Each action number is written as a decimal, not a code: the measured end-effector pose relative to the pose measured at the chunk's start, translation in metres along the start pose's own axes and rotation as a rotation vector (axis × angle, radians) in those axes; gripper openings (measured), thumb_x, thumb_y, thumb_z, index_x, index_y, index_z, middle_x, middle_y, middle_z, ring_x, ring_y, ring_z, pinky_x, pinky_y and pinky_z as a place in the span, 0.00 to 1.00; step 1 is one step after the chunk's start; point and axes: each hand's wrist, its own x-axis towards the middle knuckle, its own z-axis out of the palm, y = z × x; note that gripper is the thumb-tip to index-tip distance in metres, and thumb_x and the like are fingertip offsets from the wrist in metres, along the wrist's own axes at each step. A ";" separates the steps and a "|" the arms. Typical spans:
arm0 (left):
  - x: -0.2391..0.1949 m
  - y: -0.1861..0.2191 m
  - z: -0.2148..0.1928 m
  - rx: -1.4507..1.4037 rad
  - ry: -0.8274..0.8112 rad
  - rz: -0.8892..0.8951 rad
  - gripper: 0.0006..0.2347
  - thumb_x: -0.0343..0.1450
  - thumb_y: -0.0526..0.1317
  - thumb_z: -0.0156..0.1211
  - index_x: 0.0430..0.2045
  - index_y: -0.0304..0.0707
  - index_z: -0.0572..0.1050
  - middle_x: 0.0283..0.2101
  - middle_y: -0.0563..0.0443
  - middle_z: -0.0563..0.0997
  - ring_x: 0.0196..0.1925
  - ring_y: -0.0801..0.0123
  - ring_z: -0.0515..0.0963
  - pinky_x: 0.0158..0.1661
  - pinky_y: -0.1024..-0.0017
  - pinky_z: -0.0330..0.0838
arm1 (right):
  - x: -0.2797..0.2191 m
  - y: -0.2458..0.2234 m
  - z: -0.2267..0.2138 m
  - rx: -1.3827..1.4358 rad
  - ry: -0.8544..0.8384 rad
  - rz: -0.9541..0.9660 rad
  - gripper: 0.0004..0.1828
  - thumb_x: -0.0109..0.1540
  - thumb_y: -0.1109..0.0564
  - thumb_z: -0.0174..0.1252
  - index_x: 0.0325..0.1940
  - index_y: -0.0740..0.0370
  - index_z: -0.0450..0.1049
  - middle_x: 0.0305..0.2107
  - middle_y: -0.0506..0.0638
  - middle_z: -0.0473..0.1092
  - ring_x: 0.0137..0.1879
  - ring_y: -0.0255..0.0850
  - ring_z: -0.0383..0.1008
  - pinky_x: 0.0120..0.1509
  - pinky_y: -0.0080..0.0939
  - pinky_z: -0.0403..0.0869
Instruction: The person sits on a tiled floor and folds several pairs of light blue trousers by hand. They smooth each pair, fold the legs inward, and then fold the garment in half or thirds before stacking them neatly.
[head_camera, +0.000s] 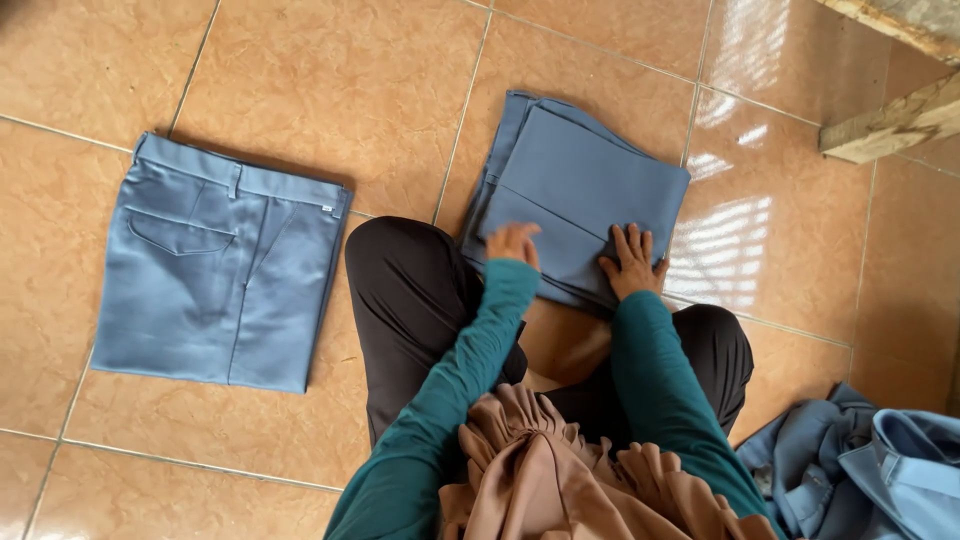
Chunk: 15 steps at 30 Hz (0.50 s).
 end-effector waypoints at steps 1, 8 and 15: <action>0.019 -0.002 -0.023 0.054 0.097 -0.054 0.13 0.70 0.47 0.55 0.47 0.76 0.74 0.47 0.65 0.77 0.49 0.71 0.76 0.53 0.68 0.76 | 0.001 0.008 0.001 0.002 0.024 -0.017 0.39 0.69 0.32 0.43 0.82 0.23 0.36 0.80 0.37 0.33 0.84 0.42 0.26 0.79 0.78 0.36; 0.069 -0.057 -0.012 0.055 -0.368 -0.523 0.20 0.75 0.47 0.55 0.61 0.72 0.59 0.63 0.50 0.74 0.62 0.54 0.77 0.63 0.50 0.70 | -0.011 0.027 0.004 0.081 0.090 0.015 0.39 0.68 0.29 0.43 0.82 0.24 0.37 0.80 0.41 0.34 0.84 0.45 0.27 0.80 0.77 0.35; 0.047 0.040 -0.144 0.029 -0.473 -0.520 0.25 0.75 0.33 0.51 0.63 0.72 0.56 0.60 0.40 0.74 0.56 0.45 0.80 0.55 0.46 0.75 | -0.008 0.029 0.020 0.196 0.084 0.107 0.37 0.70 0.26 0.38 0.82 0.27 0.41 0.80 0.42 0.34 0.84 0.47 0.28 0.80 0.76 0.36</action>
